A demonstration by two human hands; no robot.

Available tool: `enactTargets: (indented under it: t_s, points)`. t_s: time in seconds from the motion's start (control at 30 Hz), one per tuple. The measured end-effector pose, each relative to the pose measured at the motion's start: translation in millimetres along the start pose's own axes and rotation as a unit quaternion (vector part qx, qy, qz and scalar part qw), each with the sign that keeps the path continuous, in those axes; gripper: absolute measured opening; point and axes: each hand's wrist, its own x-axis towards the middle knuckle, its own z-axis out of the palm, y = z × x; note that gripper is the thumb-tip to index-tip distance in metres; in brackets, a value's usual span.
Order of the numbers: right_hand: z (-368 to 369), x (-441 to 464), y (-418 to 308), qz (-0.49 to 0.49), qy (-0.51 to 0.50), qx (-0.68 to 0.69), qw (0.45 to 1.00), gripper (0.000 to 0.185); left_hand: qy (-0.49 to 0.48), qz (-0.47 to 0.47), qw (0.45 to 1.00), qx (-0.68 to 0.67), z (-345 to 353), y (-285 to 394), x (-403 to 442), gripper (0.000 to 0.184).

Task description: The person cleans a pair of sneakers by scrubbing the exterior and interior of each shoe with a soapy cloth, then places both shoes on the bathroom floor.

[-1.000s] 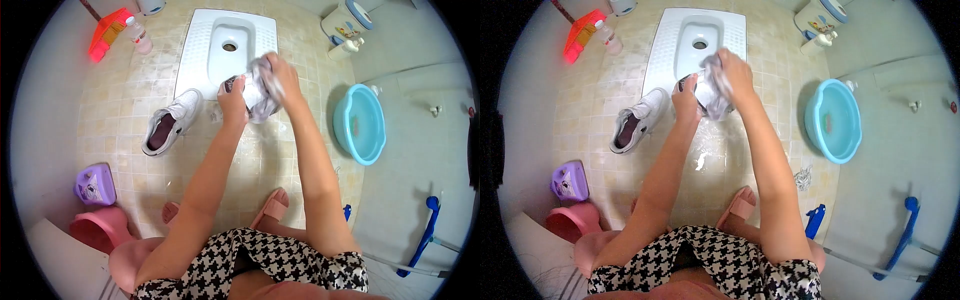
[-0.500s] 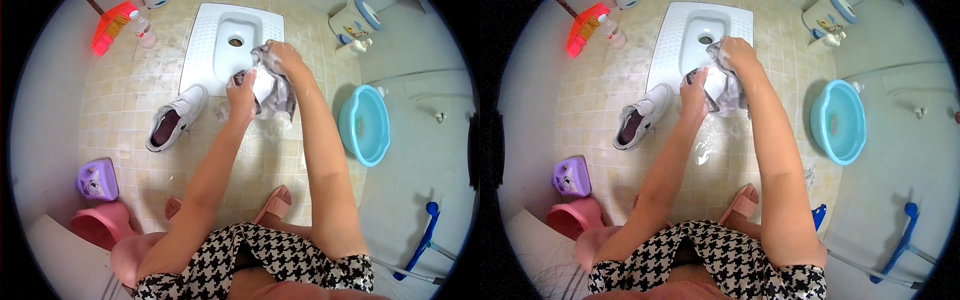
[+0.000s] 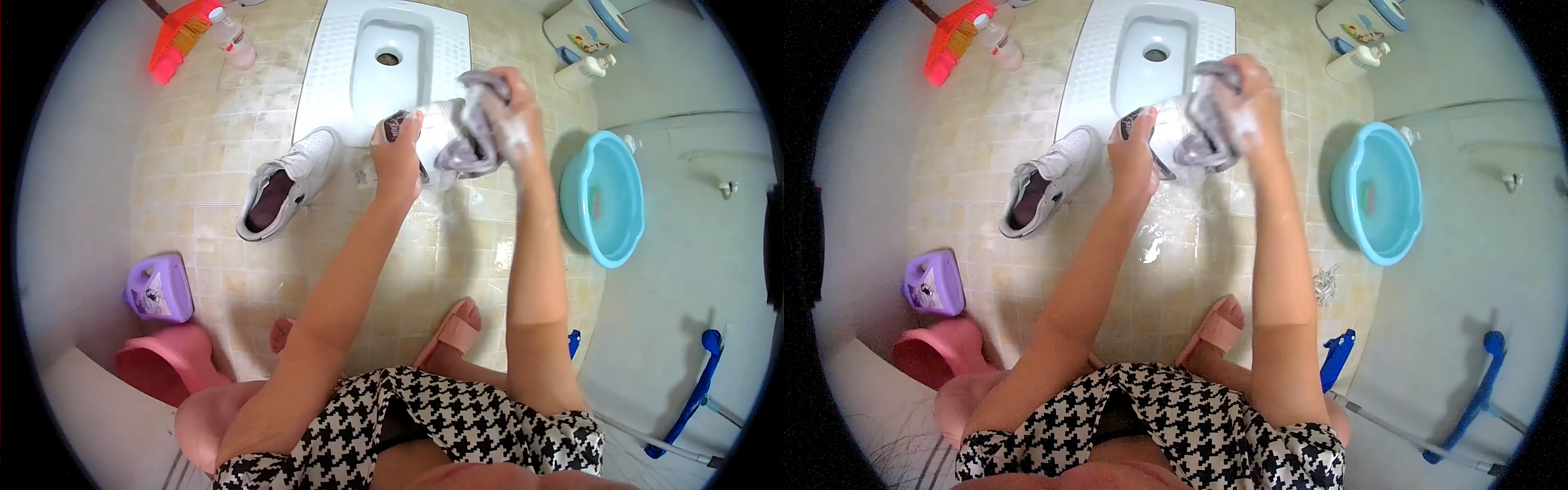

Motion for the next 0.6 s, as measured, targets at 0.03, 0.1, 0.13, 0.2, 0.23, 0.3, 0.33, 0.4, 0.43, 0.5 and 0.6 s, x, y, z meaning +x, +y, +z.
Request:
enactTargets:
  t_s: [0.03, 0.1, 0.13, 0.2, 0.23, 0.3, 0.33, 0.4, 0.43, 0.5, 0.6]
  points:
    - [5, -10, -20, -0.088, 0.059, -0.12, 0.987, 0.025, 0.007, 0.001, 1.0, -0.002, 5, 1, 2, 0.021]
    - [30, -26, -40, -0.023, 0.048, -0.21, 0.976, 0.023, 0.021, -0.001, 1.0, -0.02, 10, 2, 4, 0.021]
    - [37, -33, -35, -0.038, 0.098, -0.191, 0.976, 0.024, 0.028, -0.003, 0.999, -0.028, 10, 2, 4, 0.02]
    - [57, -46, -16, -0.074, 0.198, -0.147, 0.966, 0.026, 0.033, -0.007, 0.999, -0.031, 8, -1, 6, 0.02]
    - [61, -51, -12, -0.08, 0.222, -0.136, 0.962, 0.027, 0.036, -0.009, 0.999, -0.032, 8, 1, 6, 0.02]
    - [67, -58, -3, -0.095, 0.271, -0.116, 0.951, 0.031, 0.049, -0.016, 0.998, -0.029, 11, 4, 4, 0.02]
    - [72, -59, 8, -0.128, 0.293, -0.097, 0.943, 0.039, 0.056, -0.023, 0.998, -0.024, 11, 6, -1, 0.021]
    - [76, -69, 16, -0.123, 0.306, -0.086, 0.94, 0.039, 0.039, -0.024, 0.999, -0.022, 7, 2, 0, 0.022]
    - [76, -70, 18, -0.126, 0.31, -0.08, 0.939, 0.038, 0.032, -0.022, 0.999, -0.026, 5, -3, 3, 0.022]
    - [76, -79, 23, -0.087, 0.299, -0.061, 0.948, 0.035, 0.026, -0.013, 0.999, -0.026, 0, -10, 2, 0.023]
    - [86, -96, 39, 0.04, 0.266, -0.015, 0.963, 0.03, 0.056, 0.007, 0.997, -0.045, 7, -9, 4, 0.025]
